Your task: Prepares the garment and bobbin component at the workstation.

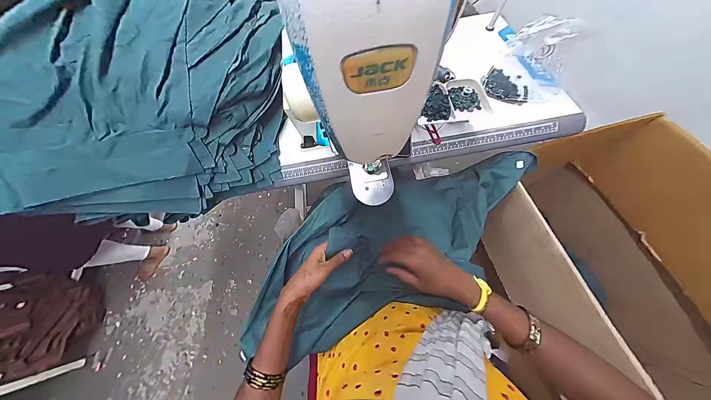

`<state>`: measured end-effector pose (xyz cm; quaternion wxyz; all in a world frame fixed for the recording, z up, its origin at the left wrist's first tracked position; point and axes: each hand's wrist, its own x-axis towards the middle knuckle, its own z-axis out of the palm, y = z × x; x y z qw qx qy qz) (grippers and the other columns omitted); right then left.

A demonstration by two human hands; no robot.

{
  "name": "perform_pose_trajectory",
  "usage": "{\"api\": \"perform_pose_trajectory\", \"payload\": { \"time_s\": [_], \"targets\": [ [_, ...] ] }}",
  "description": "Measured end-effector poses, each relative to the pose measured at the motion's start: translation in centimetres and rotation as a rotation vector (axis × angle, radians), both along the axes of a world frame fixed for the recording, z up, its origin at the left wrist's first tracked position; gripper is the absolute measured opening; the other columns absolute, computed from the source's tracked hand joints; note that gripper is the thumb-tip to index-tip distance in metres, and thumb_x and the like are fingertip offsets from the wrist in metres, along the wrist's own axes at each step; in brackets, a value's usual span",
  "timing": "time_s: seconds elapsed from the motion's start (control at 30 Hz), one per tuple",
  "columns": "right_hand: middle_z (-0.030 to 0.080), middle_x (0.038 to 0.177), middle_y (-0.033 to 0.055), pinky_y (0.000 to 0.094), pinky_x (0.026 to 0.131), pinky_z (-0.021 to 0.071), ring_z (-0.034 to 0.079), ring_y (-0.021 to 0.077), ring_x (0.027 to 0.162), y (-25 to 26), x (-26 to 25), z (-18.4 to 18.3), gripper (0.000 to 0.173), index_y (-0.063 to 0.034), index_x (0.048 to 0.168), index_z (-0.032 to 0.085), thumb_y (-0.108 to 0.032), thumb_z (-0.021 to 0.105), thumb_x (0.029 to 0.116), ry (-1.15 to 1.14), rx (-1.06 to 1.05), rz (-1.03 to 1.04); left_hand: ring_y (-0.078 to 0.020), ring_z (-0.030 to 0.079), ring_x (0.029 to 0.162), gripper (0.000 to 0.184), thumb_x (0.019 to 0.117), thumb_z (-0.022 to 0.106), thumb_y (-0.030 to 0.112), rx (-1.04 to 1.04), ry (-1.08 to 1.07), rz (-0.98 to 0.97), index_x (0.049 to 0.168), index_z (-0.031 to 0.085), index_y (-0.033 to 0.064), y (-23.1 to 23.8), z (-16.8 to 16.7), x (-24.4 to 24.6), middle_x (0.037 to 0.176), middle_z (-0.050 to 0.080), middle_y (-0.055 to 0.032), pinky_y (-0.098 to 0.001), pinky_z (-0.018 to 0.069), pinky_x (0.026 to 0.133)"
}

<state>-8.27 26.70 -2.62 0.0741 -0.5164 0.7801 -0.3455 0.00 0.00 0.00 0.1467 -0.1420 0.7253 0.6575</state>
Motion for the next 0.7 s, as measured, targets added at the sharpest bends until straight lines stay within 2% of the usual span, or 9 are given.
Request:
{"api": "perform_pose_trajectory", "payload": {
  "time_s": [0.07, 0.2, 0.23, 0.33, 0.4, 0.5, 0.57, 0.63, 0.7],
  "targets": [
    [0.075, 0.111, 0.0098, 0.0366, 0.097, 0.0563, 0.072, 0.0179, 0.106, -0.6, -1.3, 1.6, 0.025, -0.0047, 0.113, 0.075, -0.020, 0.058, 0.1036, -0.196, -0.115, -0.133, -0.0001, 0.068, 0.090, 0.020, 0.0999, 0.062, 0.017, -0.113, 0.109, -0.033, 0.113, 0.066, 0.0023, 0.0, 1.0, 0.2, 0.097, 0.072, 0.0024, -0.0231, 0.0575, 0.086],
    [0.067, 0.129, 0.0078, 0.0259, 0.103, 0.0503, 0.063, 0.0068, 0.118, -3.3, -2.9, 5.2, 0.054, 0.0046, 0.135, 0.059, -0.040, 0.054, 0.1044, -0.741, -0.251, 0.038, -0.0106, 0.070, 0.090, 0.040, 0.0995, 0.060, 0.039, -0.513, 0.485, -0.074, 0.104, 0.074, 0.0011, 1.7, 3.7, -0.1, 0.092, 0.074, -0.0069, -0.0369, 0.0552, 0.088],
    [0.065, 0.119, 0.0006, 0.0202, 0.095, 0.0490, 0.060, -0.0003, 0.109, -3.8, -3.0, 5.9, 0.059, 0.0019, 0.131, 0.057, -0.050, 0.053, 0.1021, -0.887, -0.276, 0.129, -0.0139, 0.070, 0.084, 0.045, 0.1015, 0.056, 0.041, -0.569, 0.618, -0.049, 0.101, 0.074, -0.0004, 2.4, 4.4, -0.2, 0.086, 0.074, -0.0096, -0.0385, 0.0548, 0.084],
    [0.060, 0.091, -0.0154, 0.0130, 0.074, 0.0457, 0.056, -0.0075, 0.085, -3.4, -3.3, 7.3, 0.058, -0.0219, 0.106, 0.058, -0.077, 0.047, 0.0921, -1.200, -0.300, 0.396, 0.0029, 0.062, 0.073, 0.045, 0.1067, 0.046, 0.045, -0.575, 0.965, 0.126, 0.093, 0.066, 0.0074, 2.3, 5.9, -0.9, 0.074, 0.065, 0.0014, -0.0158, 0.0518, 0.070],
    [0.069, 0.094, -0.0206, 0.0113, 0.078, 0.0506, 0.062, -0.0114, 0.090, -1.8, -4.2, 9.1, 0.059, -0.0282, 0.105, 0.070, -0.080, 0.045, 0.0912, -1.119, -0.367, 0.439, 0.0140, 0.062, 0.085, 0.036, 0.1070, 0.046, 0.044, -0.521, 1.066, 0.280, 0.099, 0.066, 0.0162, 0.7, 6.3, -1.5, 0.085, 0.068, 0.0151, -0.0087, 0.0515, 0.077],
    [0.056, 0.075, -0.0198, 0.0079, 0.064, 0.0419, 0.051, -0.0150, 0.072, 0.8, -8.5, 10.9, 0.052, -0.0188, 0.088, 0.065, -0.063, 0.041, 0.1032, -0.538, -0.329, 0.161, 0.0142, 0.061, 0.081, 0.038, 0.1063, 0.047, 0.045, -0.522, 0.998, 0.323, 0.097, 0.067, 0.0136, 0.4, 5.5, -2.2, 0.082, 0.067, 0.0145, -0.0098, 0.0519, 0.075],
    [0.054, 0.064, -0.0063, 0.0261, 0.056, 0.0423, 0.050, 0.0019, 0.059, 1.3, -11.2, 11.1, 0.046, -0.0091, 0.079, 0.066, -0.047, 0.056, 0.1019, -0.132, -0.141, -0.241, -0.0009, 0.063, 0.068, 0.045, 0.1053, 0.050, 0.042, -0.579, 0.848, 0.180, 0.091, 0.069, 0.0037, 2.1, 4.4, -2.4, 0.072, 0.066, 0.0004, -0.0224, 0.0537, 0.066],
    [0.063, 0.070, 0.0026, 0.0409, 0.063, 0.0526, 0.062, 0.0144, 0.065, -0.1, -12.1, 11.2, 0.032, -0.0048, 0.087, 0.068, -0.036, 0.071, 0.0935, -0.059, -0.087, -0.428, -0.0153, 0.070, 0.070, 0.036, 0.1020, 0.056, 0.030, -0.607, 0.751, -0.021, 0.093, 0.074, 0.0000, 4.2, 3.2, -2.5, 0.077, 0.071, -0.0085, -0.0345, 0.0583, 0.068],
    [0.058, 0.070, -0.0037, 0.0262, 0.062, 0.0494, 0.056, 0.0040, 0.063, -2.8, -11.3, 11.4, 0.028, -0.0061, 0.090, 0.063, -0.029, 0.079, 0.0865, -0.198, -0.172, -0.416, -0.0213, 0.071, 0.076, 0.029, 0.1015, 0.058, 0.025, -0.604, 0.697, -0.145, 0.096, 0.075, 0.0032, 5.2, 1.9, -2.7, 0.083, 0.072, -0.0095, -0.0418, 0.0591, 0.070]
  ]
}}
